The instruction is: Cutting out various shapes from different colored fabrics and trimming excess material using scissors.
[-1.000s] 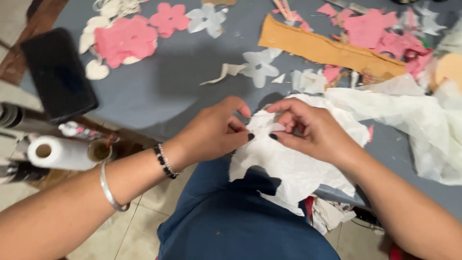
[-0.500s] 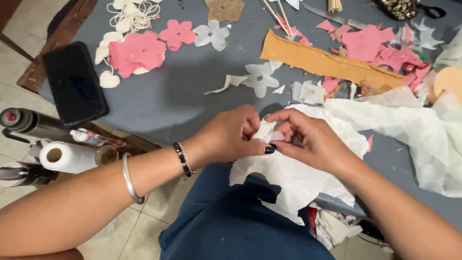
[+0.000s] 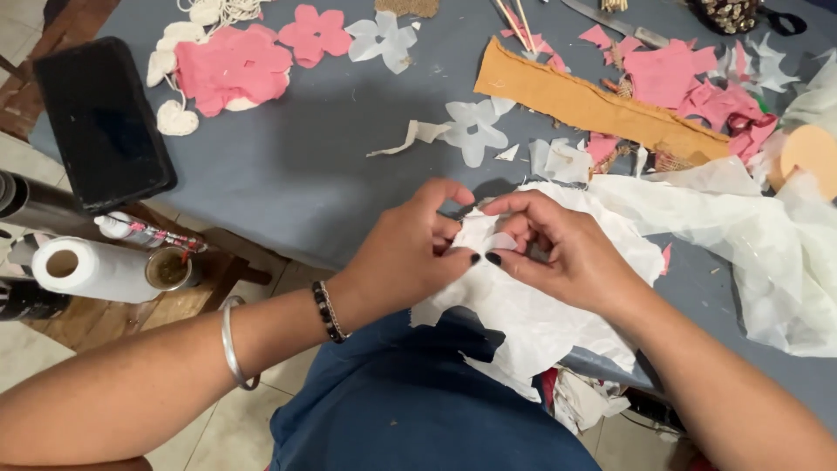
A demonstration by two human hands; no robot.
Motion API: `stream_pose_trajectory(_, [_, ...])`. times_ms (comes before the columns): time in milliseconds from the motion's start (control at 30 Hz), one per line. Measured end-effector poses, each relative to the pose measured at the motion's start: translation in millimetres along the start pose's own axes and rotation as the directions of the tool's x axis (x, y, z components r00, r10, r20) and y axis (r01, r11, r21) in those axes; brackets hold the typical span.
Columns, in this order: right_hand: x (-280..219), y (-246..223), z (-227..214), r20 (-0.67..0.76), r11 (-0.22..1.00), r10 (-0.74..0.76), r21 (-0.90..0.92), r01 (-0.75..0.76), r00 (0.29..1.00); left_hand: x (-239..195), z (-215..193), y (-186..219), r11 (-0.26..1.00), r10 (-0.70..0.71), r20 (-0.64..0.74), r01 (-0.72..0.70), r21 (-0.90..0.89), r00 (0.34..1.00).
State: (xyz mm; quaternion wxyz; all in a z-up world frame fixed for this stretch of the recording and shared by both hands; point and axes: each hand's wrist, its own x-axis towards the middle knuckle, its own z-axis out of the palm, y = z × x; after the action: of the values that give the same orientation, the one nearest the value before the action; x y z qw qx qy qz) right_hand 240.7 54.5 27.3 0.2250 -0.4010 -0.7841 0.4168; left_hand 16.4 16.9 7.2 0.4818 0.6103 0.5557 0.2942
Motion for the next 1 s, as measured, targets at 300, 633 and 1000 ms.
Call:
stream_pose_trajectory(300, [1.9, 1.5, 0.5, -0.042, 1.000, 0.021, -0.001, -0.021, 0.999, -4.5, 11.0, -7.8, 0.982, 0.186, -0.068, -0.184, 0.030, 0.980])
stream_pose_trajectory(633, [3.8, -7.3, -6.7, -0.064, 0.993, -0.062, -0.106, 0.055, 0.996, -13.2, 14.1, -13.9, 0.883, 0.466, -0.081, -0.458, 0.100, 0.881])
stream_pose_trajectory(1000, [2.4, 5.0, -8.1, -0.089, 0.998, -0.053, -0.043, 0.050, 0.995, -11.5, 16.9, -5.4, 0.894, 0.448, -0.016, -0.448, -0.002, 0.894])
